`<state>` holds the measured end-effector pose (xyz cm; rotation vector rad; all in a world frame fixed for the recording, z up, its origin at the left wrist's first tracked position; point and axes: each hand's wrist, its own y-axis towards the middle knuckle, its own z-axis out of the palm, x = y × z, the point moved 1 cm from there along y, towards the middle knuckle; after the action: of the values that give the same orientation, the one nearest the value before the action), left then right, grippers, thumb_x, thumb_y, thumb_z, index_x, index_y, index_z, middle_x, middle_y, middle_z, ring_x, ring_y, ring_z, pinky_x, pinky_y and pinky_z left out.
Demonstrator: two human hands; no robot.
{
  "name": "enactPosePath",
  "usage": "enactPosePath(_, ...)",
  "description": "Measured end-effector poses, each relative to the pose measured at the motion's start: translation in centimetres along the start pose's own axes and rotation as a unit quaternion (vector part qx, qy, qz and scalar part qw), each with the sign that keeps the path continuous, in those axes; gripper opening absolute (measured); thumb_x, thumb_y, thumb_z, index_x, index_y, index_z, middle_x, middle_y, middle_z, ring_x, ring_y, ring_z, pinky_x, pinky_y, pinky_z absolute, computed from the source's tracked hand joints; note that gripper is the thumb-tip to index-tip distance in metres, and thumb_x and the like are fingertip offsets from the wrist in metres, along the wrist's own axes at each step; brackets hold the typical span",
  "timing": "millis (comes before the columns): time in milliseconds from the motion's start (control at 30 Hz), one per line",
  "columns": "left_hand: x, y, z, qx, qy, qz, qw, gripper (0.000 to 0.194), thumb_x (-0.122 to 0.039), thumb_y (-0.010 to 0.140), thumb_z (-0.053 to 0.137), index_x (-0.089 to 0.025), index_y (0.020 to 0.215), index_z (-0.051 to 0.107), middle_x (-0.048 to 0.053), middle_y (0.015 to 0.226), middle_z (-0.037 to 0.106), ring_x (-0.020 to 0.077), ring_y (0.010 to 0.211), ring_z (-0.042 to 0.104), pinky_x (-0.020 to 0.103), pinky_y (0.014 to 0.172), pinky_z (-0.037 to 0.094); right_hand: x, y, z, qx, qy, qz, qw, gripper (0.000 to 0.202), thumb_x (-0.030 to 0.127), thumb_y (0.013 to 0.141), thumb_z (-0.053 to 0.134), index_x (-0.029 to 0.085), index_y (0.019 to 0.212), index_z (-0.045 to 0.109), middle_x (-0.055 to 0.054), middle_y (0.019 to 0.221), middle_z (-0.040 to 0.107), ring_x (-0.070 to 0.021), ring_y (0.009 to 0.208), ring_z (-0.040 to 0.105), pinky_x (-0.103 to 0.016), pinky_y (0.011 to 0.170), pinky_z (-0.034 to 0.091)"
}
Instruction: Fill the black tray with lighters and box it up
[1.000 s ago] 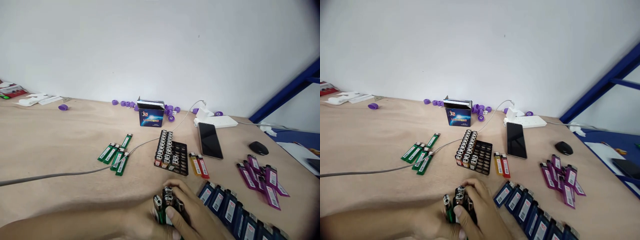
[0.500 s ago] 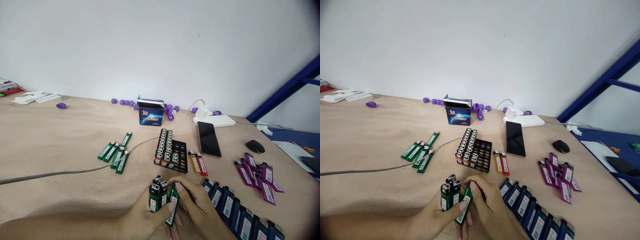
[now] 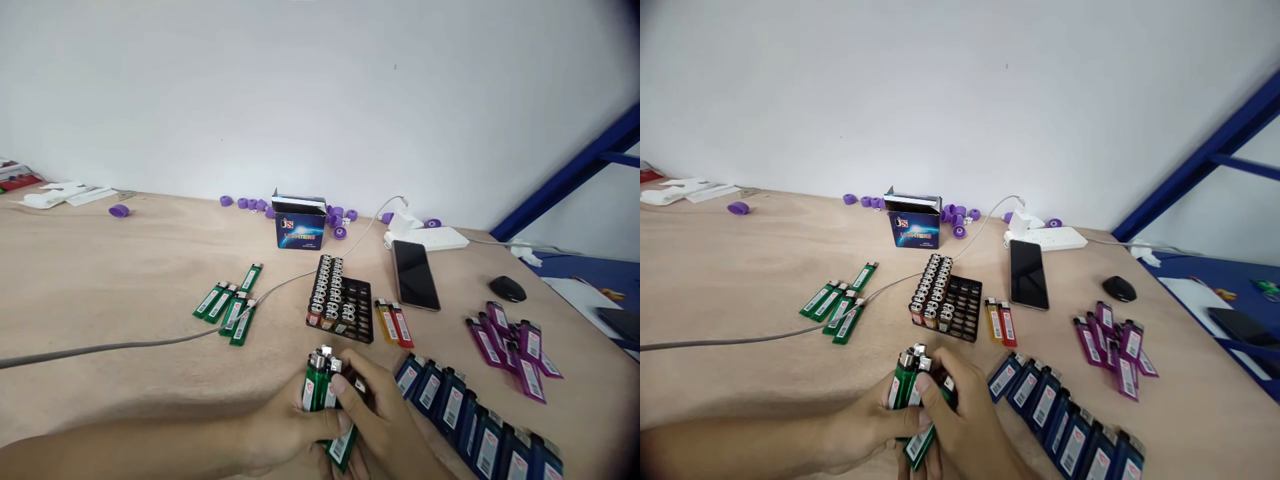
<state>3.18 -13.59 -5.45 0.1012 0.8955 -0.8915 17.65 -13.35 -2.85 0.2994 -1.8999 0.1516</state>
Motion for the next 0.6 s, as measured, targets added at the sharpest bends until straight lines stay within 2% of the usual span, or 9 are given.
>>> enactPosePath(100, 0.1, 0.0, 0.0, -0.005, 0.022, 0.013, 1.0, 0.059, -0.053, 0.071, 0.085, -0.012, 0.108, 0.065, 0.005, 0.082, 0.069, 0.0151, 0.064, 0.064, 0.027, 0.063, 0.053, 0.1, -0.2, 0.2, -0.012, -0.007, 0.012, 1.0, 0.036, 0.049, 0.097, 0.047, 0.02, 0.077, 0.055, 0.0, 0.071, 0.057, -0.0167, 0.068, 0.055, -0.026, 0.061, 0.044)
enactPosePath(233, -0.4, -0.1, 0.3, 0.004, 0.027, 0.024, 0.999, 0.052, -0.051, 0.074, 0.084, -0.013, 0.104, 0.064, 0.0, 0.076, 0.061, 0.0121, 0.066, 0.058, 0.025, 0.067, 0.051, 0.2, -0.3, 0.0, -0.047, 0.021, 0.021, 0.998, 0.042, 0.051, 0.101, 0.039, 0.021, 0.076, 0.055, -0.001, 0.071, 0.059, -0.0172, 0.068, 0.058, -0.026, 0.061, 0.046)
enactPosePath(367, -0.8, -0.1, 0.6, 0.009, 0.065, 0.046, 0.997, 0.053, -0.051, 0.072, 0.085, -0.013, 0.101, 0.065, -0.001, 0.078, 0.057, 0.0097, 0.069, 0.053, 0.022, 0.068, 0.046, 0.4, -0.4, -0.2, -0.024, -0.018, -0.02, 0.999, 0.039, 0.047, 0.102, 0.039, 0.022, 0.078, 0.056, 0.0, 0.07, 0.058, -0.0165, 0.066, 0.058, -0.026, 0.061, 0.046)
enactPosePath(433, -0.8, -0.1, 0.6, -0.001, 0.068, 0.041, 0.997, 0.053, -0.053, 0.072, 0.085, -0.011, 0.099, 0.065, -0.001, 0.077, 0.057, 0.0096, 0.068, 0.053, 0.022, 0.068, 0.045, 0.4, -0.5, -0.4, -0.021, -0.038, -0.039, 0.998, 0.036, 0.044, 0.103, 0.037, 0.022, 0.084, 0.059, -0.001, 0.074, 0.062, -0.0174, 0.07, 0.061, -0.027, 0.066, 0.049)
enactPosePath(533, -0.7, -0.1, 0.7, 0.007, 0.067, 0.024, 0.997, 0.054, -0.056, 0.074, 0.082, -0.011, 0.096, 0.064, 0.0, 0.073, 0.059, 0.0108, 0.064, 0.055, 0.024, 0.066, 0.048, 0.3, -0.9, -0.5, -0.029, -0.057, -0.05, 0.997, 0.032, 0.04, 0.103, 0.036, 0.024, 0.103, 0.064, -0.004, 0.092, 0.07, -0.0199, 0.086, 0.067, -0.028, 0.076, 0.052)
enactPosePath(600, -0.6, -0.1, 1.0, 0.014, 0.081, 0.014, 0.996, 0.051, -0.055, 0.077, 0.079, -0.011, 0.097, 0.064, 0.002, 0.074, 0.062, 0.0132, 0.064, 0.059, 0.026, 0.064, 0.049, 0.2, -0.9, -0.4, -0.032, -0.075, -0.062, 0.995, 0.03, 0.041, 0.101, 0.039, 0.023, 0.107, 0.063, -0.005, 0.095, 0.071, -0.021, 0.088, 0.067, -0.029, 0.076, 0.052)
